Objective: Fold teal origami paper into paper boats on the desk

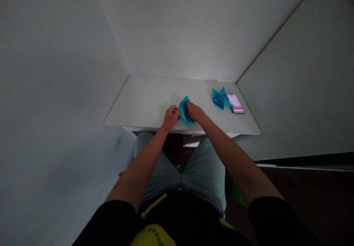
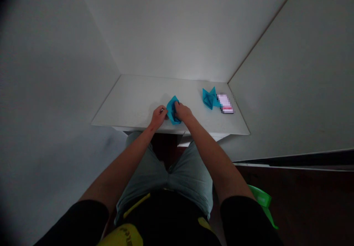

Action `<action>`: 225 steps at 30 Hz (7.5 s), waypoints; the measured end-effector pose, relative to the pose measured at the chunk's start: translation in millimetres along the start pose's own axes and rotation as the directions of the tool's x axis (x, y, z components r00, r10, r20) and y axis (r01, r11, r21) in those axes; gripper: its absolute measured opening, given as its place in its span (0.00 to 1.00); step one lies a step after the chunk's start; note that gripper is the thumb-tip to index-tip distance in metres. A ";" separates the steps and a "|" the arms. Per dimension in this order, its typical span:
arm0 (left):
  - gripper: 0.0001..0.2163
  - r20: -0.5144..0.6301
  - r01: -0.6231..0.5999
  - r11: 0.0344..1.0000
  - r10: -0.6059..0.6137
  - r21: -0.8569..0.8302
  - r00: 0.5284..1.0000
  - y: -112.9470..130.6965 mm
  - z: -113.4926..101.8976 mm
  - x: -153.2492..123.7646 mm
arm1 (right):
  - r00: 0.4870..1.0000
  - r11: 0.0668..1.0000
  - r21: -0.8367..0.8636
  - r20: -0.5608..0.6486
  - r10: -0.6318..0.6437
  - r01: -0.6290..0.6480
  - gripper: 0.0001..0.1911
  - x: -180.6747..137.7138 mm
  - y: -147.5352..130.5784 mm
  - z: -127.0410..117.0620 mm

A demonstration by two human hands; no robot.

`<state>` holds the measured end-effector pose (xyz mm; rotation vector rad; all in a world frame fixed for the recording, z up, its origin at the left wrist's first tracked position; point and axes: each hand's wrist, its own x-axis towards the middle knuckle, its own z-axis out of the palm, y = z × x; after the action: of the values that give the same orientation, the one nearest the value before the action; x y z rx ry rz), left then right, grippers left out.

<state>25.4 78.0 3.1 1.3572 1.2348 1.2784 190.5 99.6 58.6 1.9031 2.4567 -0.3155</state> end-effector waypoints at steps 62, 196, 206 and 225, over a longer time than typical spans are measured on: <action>0.17 0.183 -0.012 0.996 -0.006 0.093 0.983 -6.5 -9.8 5.7 | 0.922 0.107 0.994 -0.077 0.380 0.039 0.22 -30.0 73.8 53.6; 0.14 0.019 -0.104 0.934 0.104 0.340 0.994 -10.0 -30.0 8.0 | 0.886 0.750 0.553 -0.454 -0.094 0.362 0.25 -31.8 44.0 69.3; 0.39 0.094 -0.175 0.928 0.152 0.330 0.984 -12.2 -25.7 5.0 | 0.886 0.729 0.606 -0.464 -0.004 0.320 0.19 -27.4 48.2 76.8; 0.16 0.051 -0.361 0.652 0.444 0.667 0.895 4.9 -25.9 -2.4 | 0.883 0.548 0.749 -0.467 0.038 0.372 0.18 -32.7 49.2 64.6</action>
<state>0.2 74.1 9.9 2.2075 1.6230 1.2703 239.1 69.0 -7.5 2.1590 3.1561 -1.4679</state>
